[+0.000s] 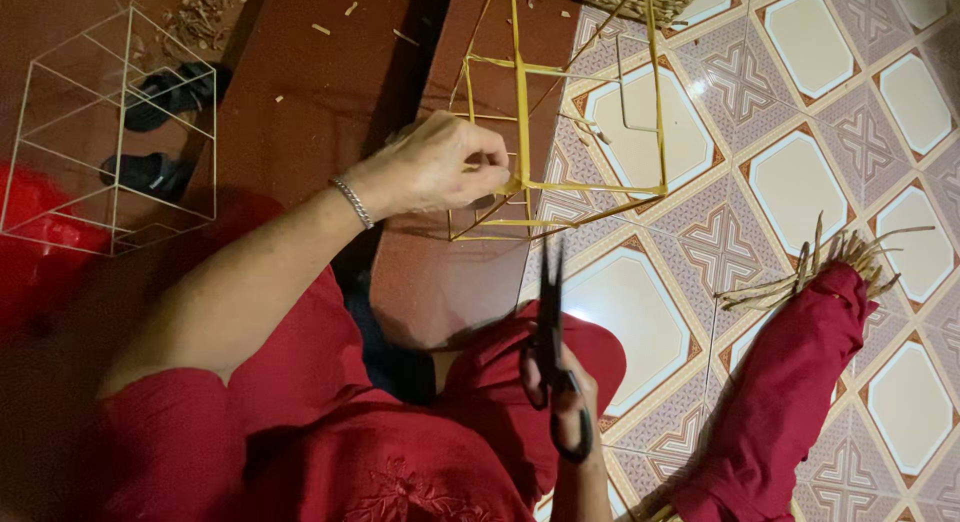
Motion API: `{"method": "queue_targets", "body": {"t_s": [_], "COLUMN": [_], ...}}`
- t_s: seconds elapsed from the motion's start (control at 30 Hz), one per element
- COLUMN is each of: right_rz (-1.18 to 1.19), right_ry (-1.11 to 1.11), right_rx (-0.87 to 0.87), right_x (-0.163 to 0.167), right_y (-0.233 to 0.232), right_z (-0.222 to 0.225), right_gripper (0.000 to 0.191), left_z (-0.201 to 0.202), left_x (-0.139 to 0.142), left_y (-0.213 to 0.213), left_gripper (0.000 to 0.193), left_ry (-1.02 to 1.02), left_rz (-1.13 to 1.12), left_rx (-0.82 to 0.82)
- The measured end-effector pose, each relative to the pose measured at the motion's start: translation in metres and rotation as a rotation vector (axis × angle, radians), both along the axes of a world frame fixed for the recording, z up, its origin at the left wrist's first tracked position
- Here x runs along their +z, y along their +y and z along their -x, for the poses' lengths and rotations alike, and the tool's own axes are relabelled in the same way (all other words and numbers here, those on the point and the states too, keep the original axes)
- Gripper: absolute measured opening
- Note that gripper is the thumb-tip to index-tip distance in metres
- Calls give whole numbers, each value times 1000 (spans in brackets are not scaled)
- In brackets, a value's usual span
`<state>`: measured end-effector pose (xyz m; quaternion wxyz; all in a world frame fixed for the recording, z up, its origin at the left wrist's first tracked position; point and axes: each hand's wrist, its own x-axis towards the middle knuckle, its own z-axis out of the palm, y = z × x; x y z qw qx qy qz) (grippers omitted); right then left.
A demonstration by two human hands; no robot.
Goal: The person sits on the floor and wraps yellow tape around the edges of a rectangular wire frame. They repeatedly pull tape from a roll, press it along the frame edges, and cut the tape with scissors. A second wire frame and a bundle of sticks are visible nearby.
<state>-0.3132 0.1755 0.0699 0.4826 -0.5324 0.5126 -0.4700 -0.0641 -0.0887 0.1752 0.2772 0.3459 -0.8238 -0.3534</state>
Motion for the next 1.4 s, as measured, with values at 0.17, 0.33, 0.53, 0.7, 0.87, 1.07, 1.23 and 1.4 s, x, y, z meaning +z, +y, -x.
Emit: {"method": "queue_targets", "body": {"t_s": [0.17,0.33,0.53,0.7,0.87,1.07,1.23,1.4], "right_rz": [-34,-72,-24,-14,45,-5,21,105], "right_ry": [-25,-27,35,36,62,61,48,481], "right_rx": [79,73,62,55,47,13,96,57], "right_x": [26,32,38,41,36,17,-27,-82], "right_y": [-32,-49,-72,-87,-87,-83,-85,-98], "right_z": [-27,-35,-37,-41,-47,-45,-36,-57], "right_gripper": [114,113,115,117,107,83,71,71], "left_z": [-9,-6,-3,-2,1,-5,-39,-71], "left_x": [-4,-9,-17,-19,-23,-35,-38,-33], "left_y": [9,12,15,19,21,16,-8,-15], "left_gripper": [17,15,16,15,14,13,5,7], "left_ry": [157,171,206,218,248,221,456,795], "left_rz": [49,-10,-59,-63,-71,-127,-391,-869], "left_rx": [-50,-45,2,28,31,-8,-66,-159]}}
